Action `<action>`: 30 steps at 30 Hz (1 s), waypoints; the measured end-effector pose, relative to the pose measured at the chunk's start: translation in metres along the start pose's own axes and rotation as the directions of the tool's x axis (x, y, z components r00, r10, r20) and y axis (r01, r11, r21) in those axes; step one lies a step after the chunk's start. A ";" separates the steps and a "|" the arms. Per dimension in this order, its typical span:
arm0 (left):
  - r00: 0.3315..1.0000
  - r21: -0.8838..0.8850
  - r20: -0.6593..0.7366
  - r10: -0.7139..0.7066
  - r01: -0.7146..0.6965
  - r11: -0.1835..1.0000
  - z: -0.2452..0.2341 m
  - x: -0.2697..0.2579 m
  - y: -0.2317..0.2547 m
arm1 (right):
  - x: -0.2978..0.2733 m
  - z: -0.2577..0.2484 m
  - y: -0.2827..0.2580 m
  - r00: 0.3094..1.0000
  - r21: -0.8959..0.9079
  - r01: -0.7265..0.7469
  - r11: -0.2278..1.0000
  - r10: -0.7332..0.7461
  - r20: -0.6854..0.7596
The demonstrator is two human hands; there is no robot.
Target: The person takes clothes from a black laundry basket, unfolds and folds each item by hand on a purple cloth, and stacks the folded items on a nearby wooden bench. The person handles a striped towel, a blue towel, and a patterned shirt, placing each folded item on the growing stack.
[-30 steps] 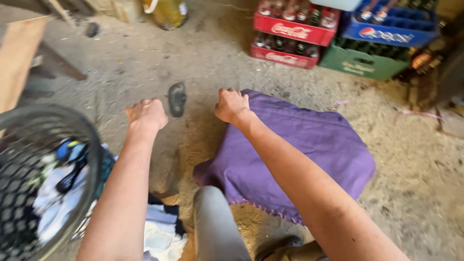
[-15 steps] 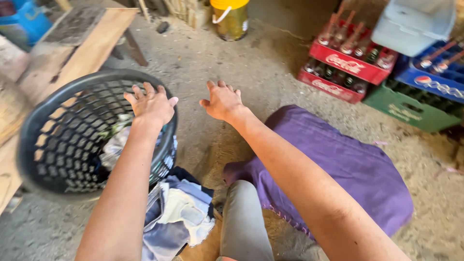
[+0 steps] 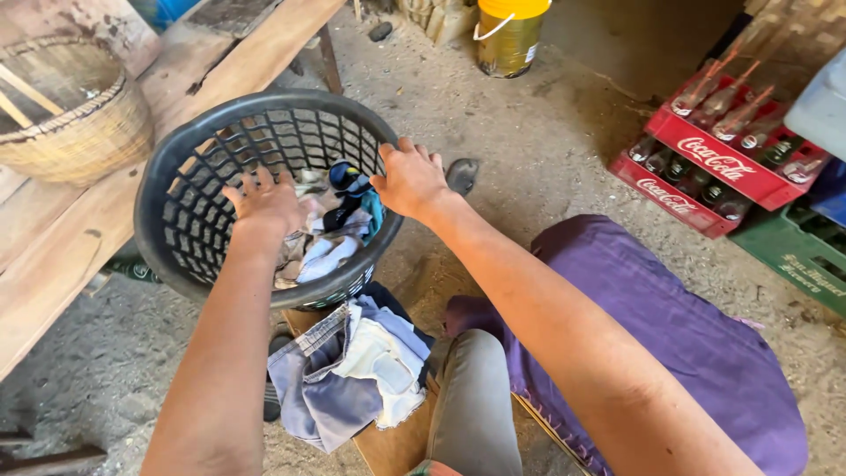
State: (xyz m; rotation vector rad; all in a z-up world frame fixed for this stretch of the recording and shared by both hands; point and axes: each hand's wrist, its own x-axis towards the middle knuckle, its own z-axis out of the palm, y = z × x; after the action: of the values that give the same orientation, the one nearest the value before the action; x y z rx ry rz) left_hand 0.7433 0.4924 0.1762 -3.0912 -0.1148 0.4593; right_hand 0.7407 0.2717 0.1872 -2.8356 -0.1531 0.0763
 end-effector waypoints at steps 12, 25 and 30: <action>0.970 -0.348 0.039 0.241 -0.213 0.913 0.065 0.062 -0.010 | 0.028 0.056 -0.025 0.975 -0.088 0.171 0.981 -0.156 0.161; 0.942 -0.103 -0.037 0.334 -0.336 0.936 0.096 0.124 0.035 | 0.038 0.079 -0.020 0.947 -0.259 0.245 0.934 -0.174 0.271; 0.946 -0.513 0.049 0.319 -0.250 0.821 0.038 0.061 0.024 | 0.034 0.069 -0.028 0.980 -0.059 0.078 0.995 -0.065 0.190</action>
State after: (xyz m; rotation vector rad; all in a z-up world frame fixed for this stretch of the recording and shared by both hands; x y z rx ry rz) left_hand 0.7923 0.4734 0.1211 -3.6062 0.2861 0.7569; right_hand 0.7669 0.3227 0.1285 -2.8822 -0.3039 0.3295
